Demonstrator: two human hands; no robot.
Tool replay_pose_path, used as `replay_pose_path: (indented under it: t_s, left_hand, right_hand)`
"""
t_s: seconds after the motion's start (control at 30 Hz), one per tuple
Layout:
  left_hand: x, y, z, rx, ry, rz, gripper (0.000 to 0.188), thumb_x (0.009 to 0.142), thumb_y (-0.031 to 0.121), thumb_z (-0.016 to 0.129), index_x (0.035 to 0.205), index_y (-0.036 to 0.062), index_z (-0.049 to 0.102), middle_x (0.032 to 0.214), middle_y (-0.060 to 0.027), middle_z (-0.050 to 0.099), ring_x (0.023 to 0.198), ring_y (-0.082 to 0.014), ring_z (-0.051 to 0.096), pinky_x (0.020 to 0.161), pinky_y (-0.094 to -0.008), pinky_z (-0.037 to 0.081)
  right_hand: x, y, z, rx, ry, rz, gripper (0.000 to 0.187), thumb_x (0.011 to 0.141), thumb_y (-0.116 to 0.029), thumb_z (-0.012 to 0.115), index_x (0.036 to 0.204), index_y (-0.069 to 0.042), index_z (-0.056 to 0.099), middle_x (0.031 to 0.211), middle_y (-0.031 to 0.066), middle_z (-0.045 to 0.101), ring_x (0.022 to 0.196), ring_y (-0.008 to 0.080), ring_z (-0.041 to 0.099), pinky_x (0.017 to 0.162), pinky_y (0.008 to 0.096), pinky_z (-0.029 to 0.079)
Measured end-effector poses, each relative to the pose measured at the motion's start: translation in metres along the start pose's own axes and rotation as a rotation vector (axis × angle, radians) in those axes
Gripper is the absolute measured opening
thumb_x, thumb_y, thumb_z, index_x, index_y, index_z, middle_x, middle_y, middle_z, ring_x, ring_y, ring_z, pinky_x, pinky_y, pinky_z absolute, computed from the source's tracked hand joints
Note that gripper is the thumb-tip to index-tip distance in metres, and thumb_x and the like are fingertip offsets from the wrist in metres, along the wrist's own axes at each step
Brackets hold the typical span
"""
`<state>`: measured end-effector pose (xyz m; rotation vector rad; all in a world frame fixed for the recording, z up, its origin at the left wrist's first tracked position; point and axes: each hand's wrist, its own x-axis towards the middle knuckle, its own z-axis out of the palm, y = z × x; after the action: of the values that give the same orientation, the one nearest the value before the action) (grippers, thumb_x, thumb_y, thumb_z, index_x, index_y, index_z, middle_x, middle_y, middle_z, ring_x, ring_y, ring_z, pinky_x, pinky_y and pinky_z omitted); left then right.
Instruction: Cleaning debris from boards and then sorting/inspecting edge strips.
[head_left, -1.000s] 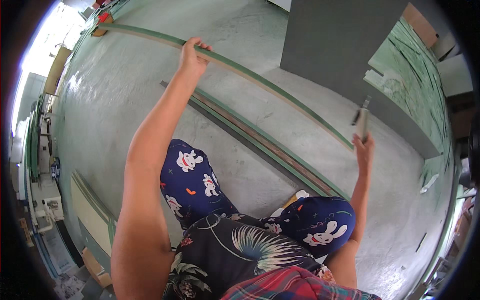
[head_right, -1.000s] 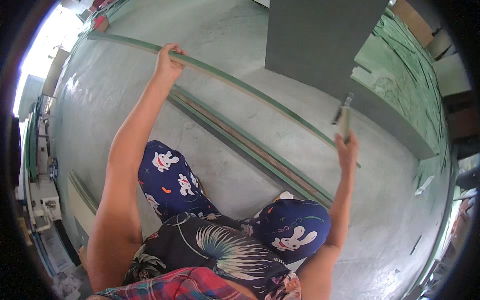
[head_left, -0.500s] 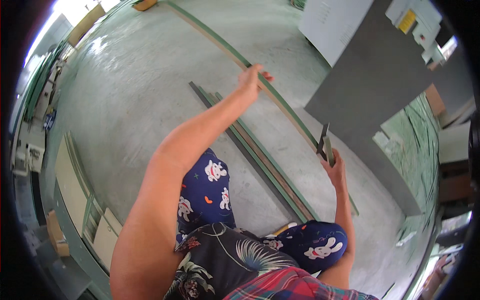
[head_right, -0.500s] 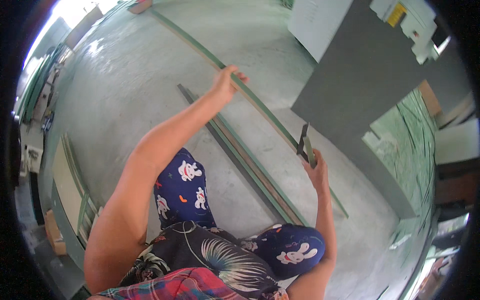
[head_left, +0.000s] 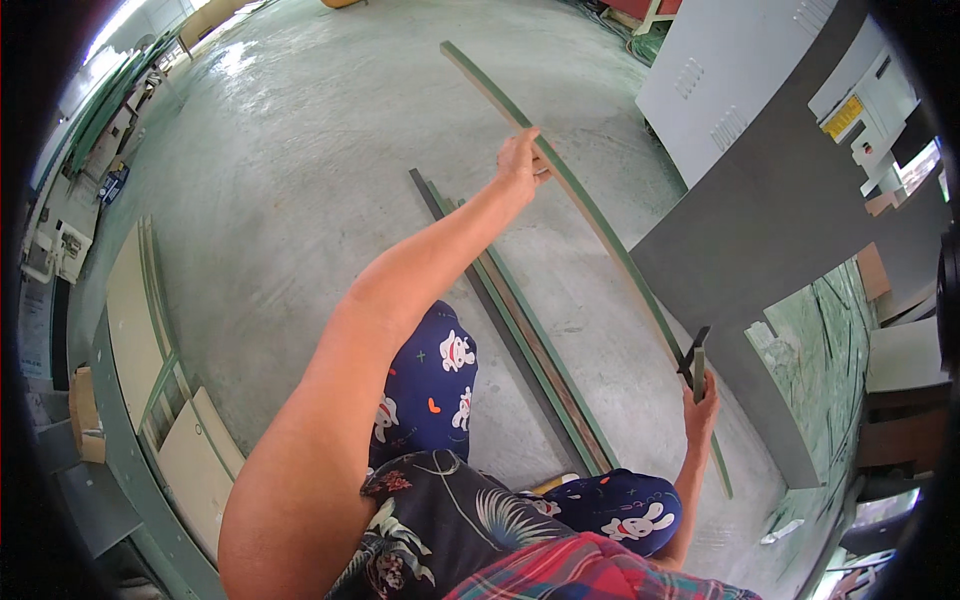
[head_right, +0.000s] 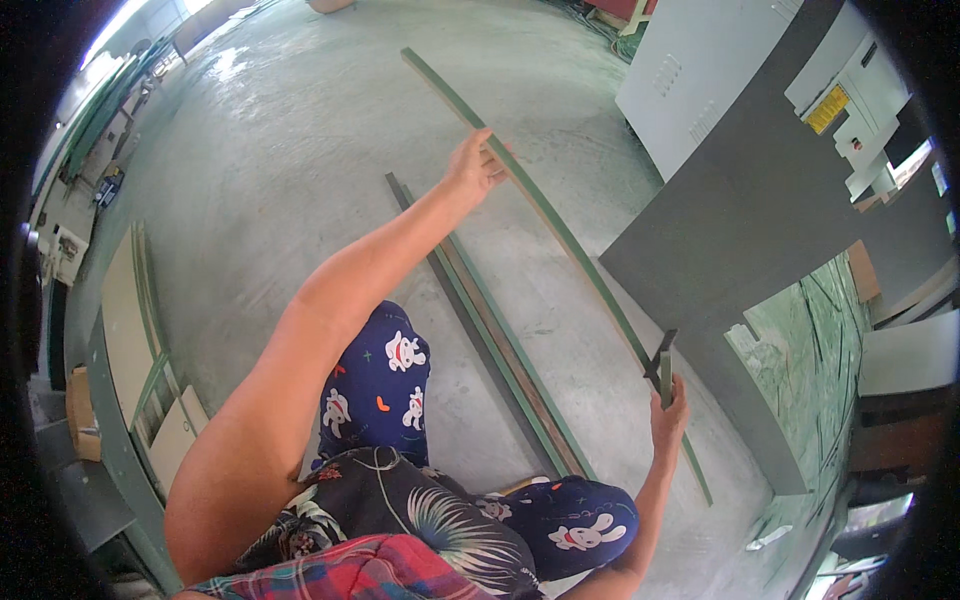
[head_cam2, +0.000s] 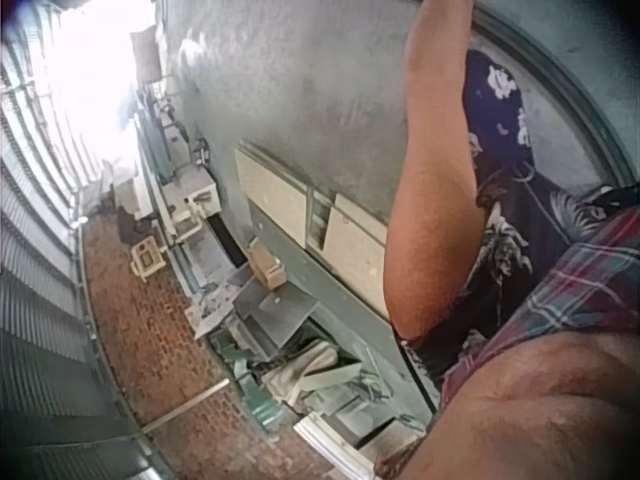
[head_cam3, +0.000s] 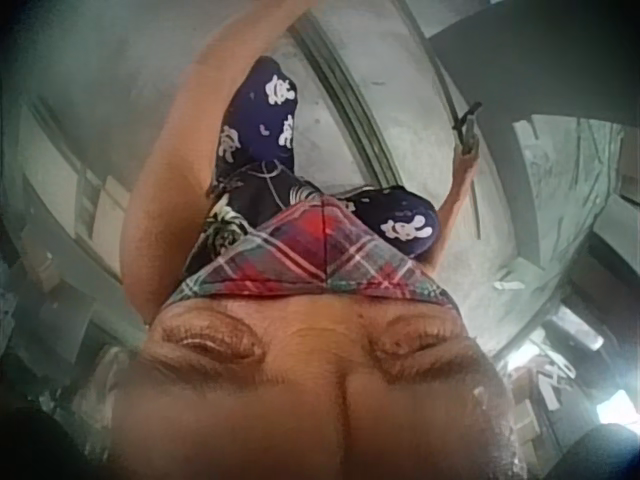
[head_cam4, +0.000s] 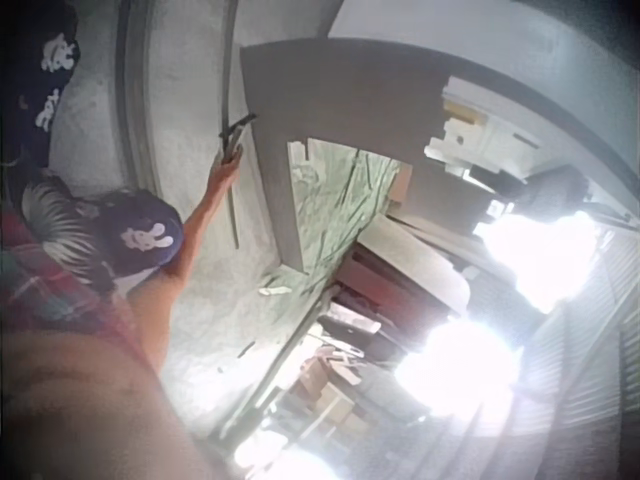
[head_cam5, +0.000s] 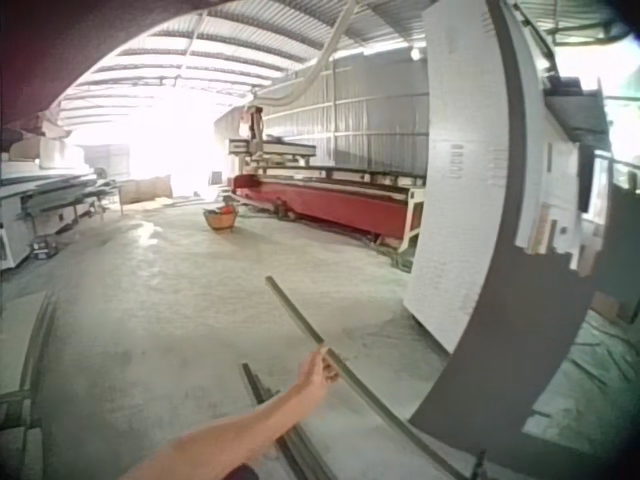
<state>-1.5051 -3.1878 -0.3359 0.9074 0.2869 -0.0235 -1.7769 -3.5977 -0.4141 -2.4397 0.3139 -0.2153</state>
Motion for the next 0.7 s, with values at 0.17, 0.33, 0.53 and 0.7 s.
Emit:
replay_pose_path:
  t_s: [0.17, 0.33, 0.53, 0.7]
  left_hand:
    - [0.0, 0.007, -0.008, -0.049, 0.036, -0.005, 0.048, 0.091, 0.029, 0.046, 0.13, 0.0062, 0.027, 0.109, -0.0149, 0.056, 0.098, -0.0267, 0.058, 0.083, -0.04, 0.048]
    - [0.0, 0.004, -0.013, 0.017, 0.01, -0.035, 0.027, 0.091, 0.027, 0.05, 0.111, 0.0098, 0.046, 0.103, -0.0095, 0.062, 0.094, -0.0216, 0.059, 0.084, -0.0395, 0.044]
    - [-0.02, -0.014, 0.007, 0.253, -0.214, -0.05, 0.022, 0.09, 0.027, 0.052, 0.108, 0.0143, 0.048, 0.099, -0.0041, 0.065, 0.092, -0.0164, 0.06, 0.079, -0.0337, 0.043]
    - [-0.017, -0.018, 0.002, 0.373, -0.176, -0.026, 0.022, 0.088, 0.029, 0.055, 0.105, 0.0145, 0.05, 0.098, -0.0012, 0.066, 0.086, -0.0112, 0.058, 0.068, -0.0277, 0.038]
  right_hand:
    - [-0.017, 0.053, -0.03, -0.171, 0.074, 0.134, 0.046, 0.078, -0.006, 0.062, 0.121, -0.002, 0.049, 0.111, 0.0196, 0.059, 0.101, 0.0306, 0.058, 0.084, 0.036, 0.044]
    - [-0.029, 0.139, -0.038, -0.232, 0.197, 0.178, 0.055, 0.077, -0.012, 0.061, 0.127, 0.003, 0.045, 0.117, 0.0216, 0.055, 0.108, 0.035, 0.053, 0.092, 0.0384, 0.04]
    - [-0.045, 0.179, -0.054, -0.114, 0.087, 0.272, 0.055, 0.077, -0.008, 0.057, 0.128, 0.004, 0.042, 0.12, 0.0241, 0.052, 0.113, 0.036, 0.05, 0.095, 0.0388, 0.038]
    - [-0.037, 0.172, -0.057, -0.118, 0.249, 0.241, 0.047, 0.077, -0.007, 0.057, 0.121, 0.003, 0.047, 0.112, 0.0228, 0.056, 0.108, 0.0363, 0.052, 0.09, 0.0394, 0.04]
